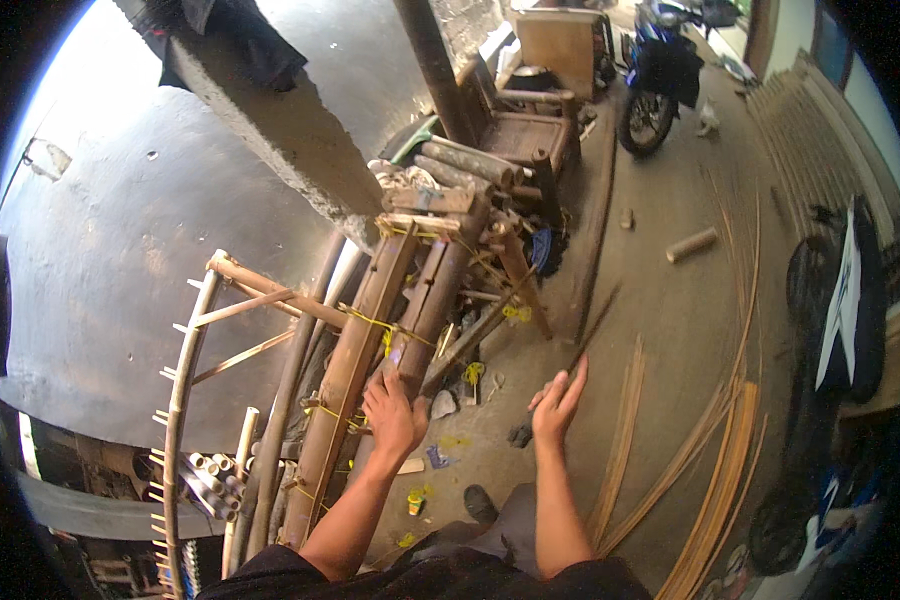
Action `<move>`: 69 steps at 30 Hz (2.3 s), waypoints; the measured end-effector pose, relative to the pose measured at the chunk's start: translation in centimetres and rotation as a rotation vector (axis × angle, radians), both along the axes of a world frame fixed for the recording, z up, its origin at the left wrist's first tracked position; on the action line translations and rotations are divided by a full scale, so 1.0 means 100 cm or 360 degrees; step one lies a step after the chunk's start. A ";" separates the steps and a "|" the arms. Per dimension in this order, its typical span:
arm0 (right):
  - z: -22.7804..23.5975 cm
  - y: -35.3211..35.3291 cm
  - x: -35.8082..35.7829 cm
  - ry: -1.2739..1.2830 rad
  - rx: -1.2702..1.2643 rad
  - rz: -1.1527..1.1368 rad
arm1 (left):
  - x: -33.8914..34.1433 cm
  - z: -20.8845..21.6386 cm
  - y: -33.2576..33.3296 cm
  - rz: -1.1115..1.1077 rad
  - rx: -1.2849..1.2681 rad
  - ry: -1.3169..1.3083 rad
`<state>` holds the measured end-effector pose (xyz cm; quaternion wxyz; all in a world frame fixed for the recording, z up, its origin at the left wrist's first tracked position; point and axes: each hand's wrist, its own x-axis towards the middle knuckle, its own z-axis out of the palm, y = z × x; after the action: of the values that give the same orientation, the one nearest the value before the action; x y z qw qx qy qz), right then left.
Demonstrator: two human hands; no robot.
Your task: The person arranges thin bamboo strips on the floor, then moves to a rack of bamboo poles and ties them together with yellow string. The person handles the strips and poles by hand, organizing and bundling them in a workshop setting.
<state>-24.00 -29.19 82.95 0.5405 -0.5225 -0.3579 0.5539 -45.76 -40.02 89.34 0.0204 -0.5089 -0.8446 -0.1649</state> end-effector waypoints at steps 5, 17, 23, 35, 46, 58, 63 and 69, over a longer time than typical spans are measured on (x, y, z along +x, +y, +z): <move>0.069 0.095 0.008 0.0399 -0.0235 0.0480 | 0.001 -0.005 -0.006 0.0010 0.0027 0.0033; 0.142 0.237 -0.036 -0.0407 0.0408 0.0916 | 0.010 -0.007 -0.004 0.0131 0.0104 -0.0044; 0.139 0.388 -0.127 -0.1736 0.1460 0.1443 | 0.011 0.009 0.014 0.0194 0.0156 -0.0188; -0.045 0.550 -0.338 -0.2330 0.1654 0.2256 | 0.018 0.029 0.027 0.1074 0.0386 -0.0434; -0.127 0.600 -0.350 -0.1975 0.1504 0.2521 | 0.117 0.036 0.067 0.1727 0.0877 -0.0172; 0.093 0.398 -0.519 -0.0667 0.1956 0.1696 | 0.260 0.033 -0.051 0.2618 0.1199 -0.0215; 0.270 0.120 -0.408 -0.0101 0.2228 0.1637 | 0.308 0.022 -0.139 0.2623 0.1232 -0.0158; 0.251 -0.154 -0.301 0.0898 0.2077 0.2422 | 0.387 0.006 -0.252 0.2740 0.1166 -0.0363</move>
<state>-54.08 -44.56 108.02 0.2900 0.3835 -0.6834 0.5493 -7.05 -65.27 89.92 0.2113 0.3474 -0.8227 -0.3973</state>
